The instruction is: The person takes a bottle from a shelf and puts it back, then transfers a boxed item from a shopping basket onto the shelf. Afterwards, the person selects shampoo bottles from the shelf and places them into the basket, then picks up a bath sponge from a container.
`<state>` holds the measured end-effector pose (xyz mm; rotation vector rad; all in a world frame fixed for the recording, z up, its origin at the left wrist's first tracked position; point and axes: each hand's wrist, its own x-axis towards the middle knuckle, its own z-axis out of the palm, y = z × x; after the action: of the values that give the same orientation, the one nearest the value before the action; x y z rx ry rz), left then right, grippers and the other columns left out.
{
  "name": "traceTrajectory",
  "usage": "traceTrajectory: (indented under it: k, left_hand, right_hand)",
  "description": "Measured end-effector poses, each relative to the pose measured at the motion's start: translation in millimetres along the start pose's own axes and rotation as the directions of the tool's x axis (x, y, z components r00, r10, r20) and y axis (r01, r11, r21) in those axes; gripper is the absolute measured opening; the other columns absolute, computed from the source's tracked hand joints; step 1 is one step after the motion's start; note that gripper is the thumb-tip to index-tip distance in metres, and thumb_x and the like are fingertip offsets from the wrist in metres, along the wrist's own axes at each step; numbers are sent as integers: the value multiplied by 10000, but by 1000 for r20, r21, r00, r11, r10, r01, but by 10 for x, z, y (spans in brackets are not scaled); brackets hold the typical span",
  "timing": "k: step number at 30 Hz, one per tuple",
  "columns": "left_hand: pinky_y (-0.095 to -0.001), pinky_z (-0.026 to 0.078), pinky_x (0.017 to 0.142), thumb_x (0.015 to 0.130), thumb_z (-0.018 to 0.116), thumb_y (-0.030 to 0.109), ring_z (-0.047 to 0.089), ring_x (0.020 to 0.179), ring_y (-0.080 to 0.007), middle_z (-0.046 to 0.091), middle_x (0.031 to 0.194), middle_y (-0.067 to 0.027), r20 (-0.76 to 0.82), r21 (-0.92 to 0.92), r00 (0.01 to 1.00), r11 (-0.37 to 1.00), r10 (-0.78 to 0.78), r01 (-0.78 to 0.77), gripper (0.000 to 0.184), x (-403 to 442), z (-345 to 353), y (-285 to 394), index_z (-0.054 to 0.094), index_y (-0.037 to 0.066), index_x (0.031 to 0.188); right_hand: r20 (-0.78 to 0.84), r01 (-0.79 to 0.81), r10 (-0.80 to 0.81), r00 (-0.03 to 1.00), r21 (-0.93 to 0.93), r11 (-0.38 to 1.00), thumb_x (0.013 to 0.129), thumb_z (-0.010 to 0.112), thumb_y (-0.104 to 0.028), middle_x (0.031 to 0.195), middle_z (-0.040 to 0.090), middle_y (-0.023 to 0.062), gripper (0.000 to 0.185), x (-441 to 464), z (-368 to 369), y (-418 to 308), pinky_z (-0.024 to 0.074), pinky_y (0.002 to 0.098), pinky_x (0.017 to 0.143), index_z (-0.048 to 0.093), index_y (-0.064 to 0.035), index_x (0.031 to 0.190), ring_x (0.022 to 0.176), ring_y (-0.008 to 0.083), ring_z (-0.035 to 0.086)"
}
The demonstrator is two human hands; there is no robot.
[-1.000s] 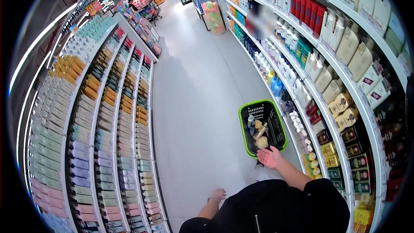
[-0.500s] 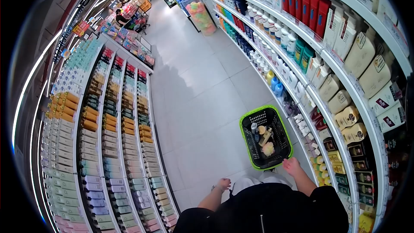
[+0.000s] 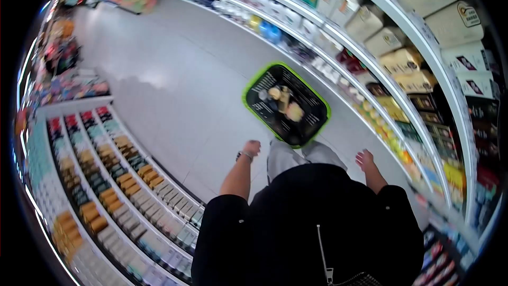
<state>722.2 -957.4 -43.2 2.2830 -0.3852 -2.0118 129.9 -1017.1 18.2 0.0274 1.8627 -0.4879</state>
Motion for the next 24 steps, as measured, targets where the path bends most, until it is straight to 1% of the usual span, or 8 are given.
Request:
traceTrajectory:
  k: [2,4,5,6,8,15,19,24]
  left_hand:
    - [-367,518,614,846,554,228,637,775,-208,662,948,-62,-16,-47,998,997,58,-59,307,113,-81,331,595,66,1104]
    - [-322,510,509,835,552,292,625,580,-175,661,687,-84,-158,-60,968,977,195,-206,313,154,-95,607,670,7,887]
    - [-315,511,511,835,560,303,618,561,-173,659,681,-78,-134,-44,973,979,190,-198,321,308,-149,679,668,11,912]
    - [-334,515,581,843,560,244,638,721,-188,670,895,-67,-43,28,989,990,143,-142,314,372,-229,811,613,39,1074]
    - [-311,508,547,842,558,244,635,680,-170,670,861,-57,-28,46,988,987,152,-151,301,488,-275,977,622,32,1046]
    - [-305,484,486,845,580,269,615,572,-159,627,656,-53,-44,303,953,913,298,-272,216,1600,-342,647,648,64,834]
    - [-421,497,903,829,576,328,622,1025,-381,679,1024,-192,15,406,962,878,272,-255,318,1616,-370,1008,685,65,971]
    - [-430,515,853,802,614,251,645,952,-373,687,948,-189,-121,440,923,853,365,-280,294,2111,-260,1223,632,69,1032]
  right_hand:
    - [-29,-14,12,1000,-78,997,917,508,-307,1142,589,115,412,-285,210,127,527,439,767,457,-87,1261,960,270,615]
    - [12,-17,20,1000,-226,974,913,506,-295,1132,594,115,431,-518,400,277,525,423,745,445,-89,1286,935,258,622]
    - [9,-40,45,999,-273,961,903,522,-268,1119,598,113,457,-577,516,345,522,411,717,430,-87,1313,901,245,628]
    - [-33,-48,39,999,-323,945,895,533,-234,1081,608,111,464,-693,659,380,521,404,702,426,-80,1320,866,229,629]
    - [4,-53,60,998,-404,913,895,545,-215,1053,617,108,458,-817,951,360,521,390,698,431,-73,1315,865,214,626]
    - [221,159,-90,971,-317,935,900,567,-194,1030,643,89,380,-975,1935,42,512,314,719,494,-81,1255,874,175,634]
    - [279,184,-103,955,-281,942,923,553,-216,1029,646,65,317,-846,2400,32,503,302,710,528,-86,1211,890,157,632]
    - [175,23,25,984,-267,963,925,546,-208,980,656,50,276,-134,2917,548,493,292,679,550,-92,1175,830,151,637]
